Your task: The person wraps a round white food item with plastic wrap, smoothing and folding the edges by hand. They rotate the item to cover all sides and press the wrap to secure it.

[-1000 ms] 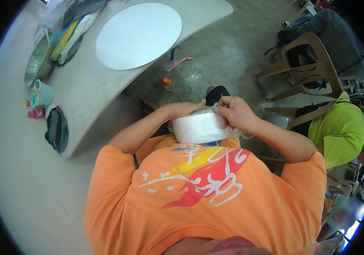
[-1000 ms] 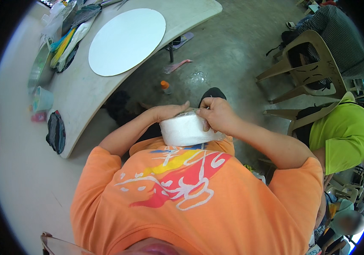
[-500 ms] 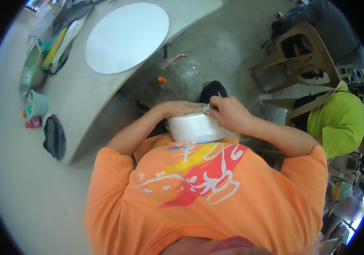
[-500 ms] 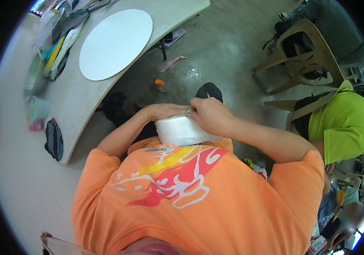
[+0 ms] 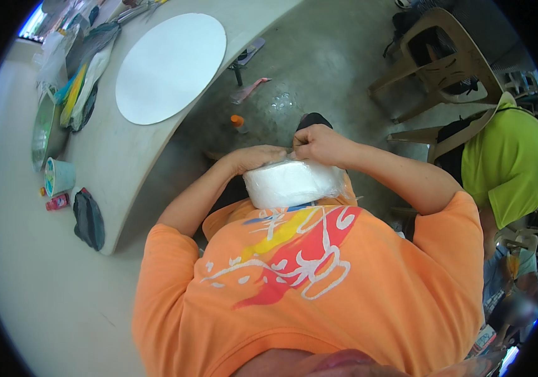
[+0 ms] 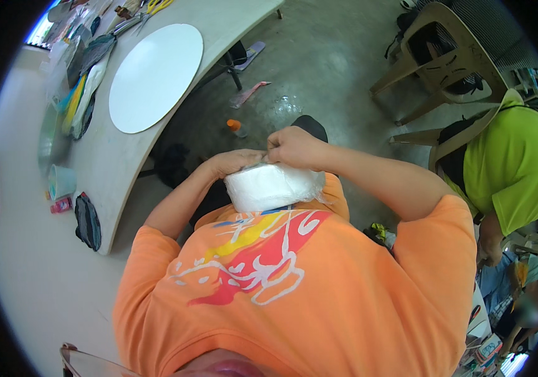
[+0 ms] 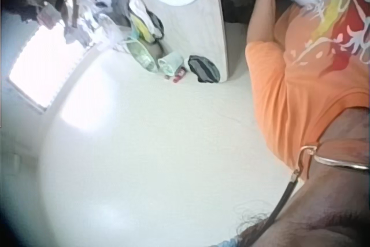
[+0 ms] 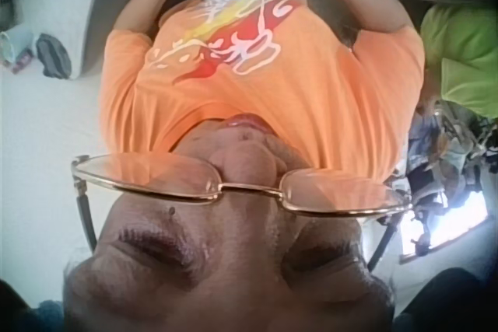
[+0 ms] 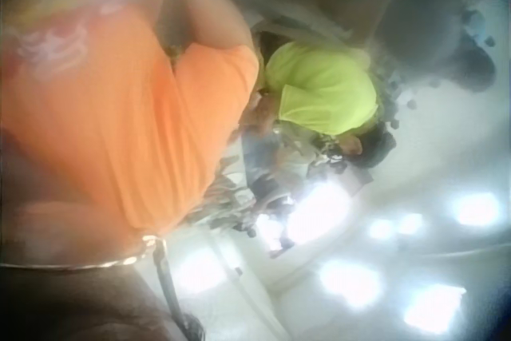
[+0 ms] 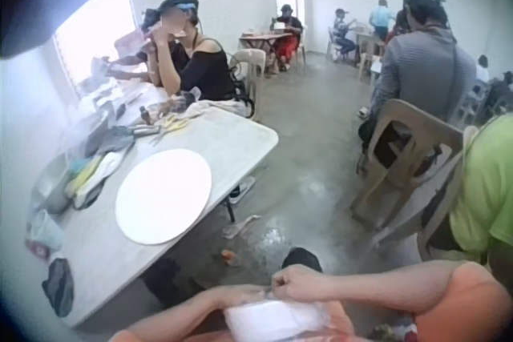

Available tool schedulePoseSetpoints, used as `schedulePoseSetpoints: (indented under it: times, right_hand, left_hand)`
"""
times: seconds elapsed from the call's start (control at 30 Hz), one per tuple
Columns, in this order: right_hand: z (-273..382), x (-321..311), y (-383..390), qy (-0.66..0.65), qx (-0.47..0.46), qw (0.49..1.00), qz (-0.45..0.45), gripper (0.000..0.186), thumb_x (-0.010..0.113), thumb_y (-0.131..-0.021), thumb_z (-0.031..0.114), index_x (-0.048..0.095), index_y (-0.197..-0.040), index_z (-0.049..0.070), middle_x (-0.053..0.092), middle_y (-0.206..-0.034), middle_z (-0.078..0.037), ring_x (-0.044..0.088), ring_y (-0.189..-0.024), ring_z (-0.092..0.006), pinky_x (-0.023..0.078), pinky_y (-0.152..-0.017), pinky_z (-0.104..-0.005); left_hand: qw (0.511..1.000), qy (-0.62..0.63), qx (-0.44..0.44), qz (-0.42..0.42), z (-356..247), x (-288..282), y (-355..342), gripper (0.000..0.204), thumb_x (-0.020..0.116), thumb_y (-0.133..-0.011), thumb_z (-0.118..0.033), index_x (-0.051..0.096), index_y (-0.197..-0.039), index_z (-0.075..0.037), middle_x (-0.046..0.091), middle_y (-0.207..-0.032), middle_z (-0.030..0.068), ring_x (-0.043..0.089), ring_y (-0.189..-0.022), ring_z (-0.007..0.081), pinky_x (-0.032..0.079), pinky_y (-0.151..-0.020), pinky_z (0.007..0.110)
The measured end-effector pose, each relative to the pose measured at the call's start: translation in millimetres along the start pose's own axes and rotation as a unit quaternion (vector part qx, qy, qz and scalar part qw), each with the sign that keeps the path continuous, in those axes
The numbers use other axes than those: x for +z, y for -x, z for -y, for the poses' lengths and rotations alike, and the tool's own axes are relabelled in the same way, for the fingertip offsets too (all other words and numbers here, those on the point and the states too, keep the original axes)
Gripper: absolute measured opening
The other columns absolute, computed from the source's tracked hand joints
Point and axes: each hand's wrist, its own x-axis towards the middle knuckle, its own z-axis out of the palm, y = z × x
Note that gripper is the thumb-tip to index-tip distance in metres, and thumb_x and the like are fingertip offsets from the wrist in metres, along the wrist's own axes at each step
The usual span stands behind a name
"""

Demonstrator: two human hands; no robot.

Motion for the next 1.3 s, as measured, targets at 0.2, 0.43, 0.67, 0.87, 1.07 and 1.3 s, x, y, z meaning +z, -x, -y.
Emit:
schedulePoseSetpoints:
  times: [0.2,0.43,0.67,0.87,1.07,1.3]
  right_hand:
    - [0,13,-11,-0.023,0.069,0.997,-0.01,0.026,0.059,-0.066,0.021,0.063,-0.076,-0.003,0.059,-0.068,-0.015,0.057,-0.064,-0.0235,0.044,-0.06,-0.0335]
    - [-18,2,2,0.097,-0.095,0.985,-0.108,0.036,0.062,-0.072,0.028,0.06,-0.095,0.0,0.059,-0.08,-0.016,0.058,-0.076,-0.028,0.045,-0.069,-0.0345]
    - [-19,-24,80,0.243,-0.345,0.905,-0.052,0.035,0.065,-0.07,0.025,0.058,-0.1,0.008,0.052,-0.103,-0.014,0.045,-0.104,-0.0289,0.037,-0.085,-0.0386]
    - [-28,-6,61,0.214,-0.397,0.892,-0.018,0.024,0.062,-0.075,0.019,0.057,-0.094,0.006,0.055,-0.092,-0.011,0.051,-0.093,-0.0271,0.038,-0.081,-0.0371]
    - [-15,-1,48,0.018,-0.194,0.981,-0.005,0.016,0.053,-0.085,0.018,0.055,-0.084,0.002,0.055,-0.072,-0.016,0.055,-0.07,-0.0308,0.042,-0.065,-0.0372]
    - [-29,12,23,0.061,-0.157,0.965,-0.199,0.013,0.054,-0.084,0.016,0.054,-0.086,0.003,0.057,-0.069,-0.018,0.057,-0.064,-0.0351,0.044,-0.058,-0.0397]
  left_hand:
    - [0.995,-0.024,0.022,0.095,-1,-15,0,0.085,0.05,-0.081,-0.06,0.027,-0.136,0.0,0.043,-0.129,0.0143,0.044,-0.115,0.0172,0.035,-0.096,0.028]
    - [0.99,-0.119,0.032,0.069,5,-10,-3,0.107,0.056,-0.066,-0.073,0.024,-0.138,0.0,0.038,-0.133,0.0131,0.036,-0.121,0.0181,0.031,-0.099,0.03]
    - [0.994,-0.045,0.053,0.085,3,-4,-3,0.107,0.055,-0.066,-0.073,0.022,-0.139,-0.003,0.04,-0.134,0.0121,0.038,-0.123,0.0191,0.033,-0.099,0.03]
    - [0.988,-0.119,0.041,0.088,-5,-8,-4,0.103,0.055,-0.068,-0.071,0.023,-0.138,-0.003,0.043,-0.13,0.0126,0.043,-0.116,0.0169,0.037,-0.093,0.028]
    - [0.991,-0.097,0.045,0.079,-7,-3,-2,0.099,0.053,-0.07,-0.07,0.025,-0.137,-0.003,0.044,-0.128,0.0126,0.043,-0.115,0.0154,0.037,-0.092,0.026]
    - [0.997,-0.03,0.054,0.047,10,-7,1,0.077,0.051,-0.08,-0.06,0.034,-0.134,-0.008,0.049,-0.119,0.0078,0.048,-0.105,0.0123,0.041,-0.085,0.025]
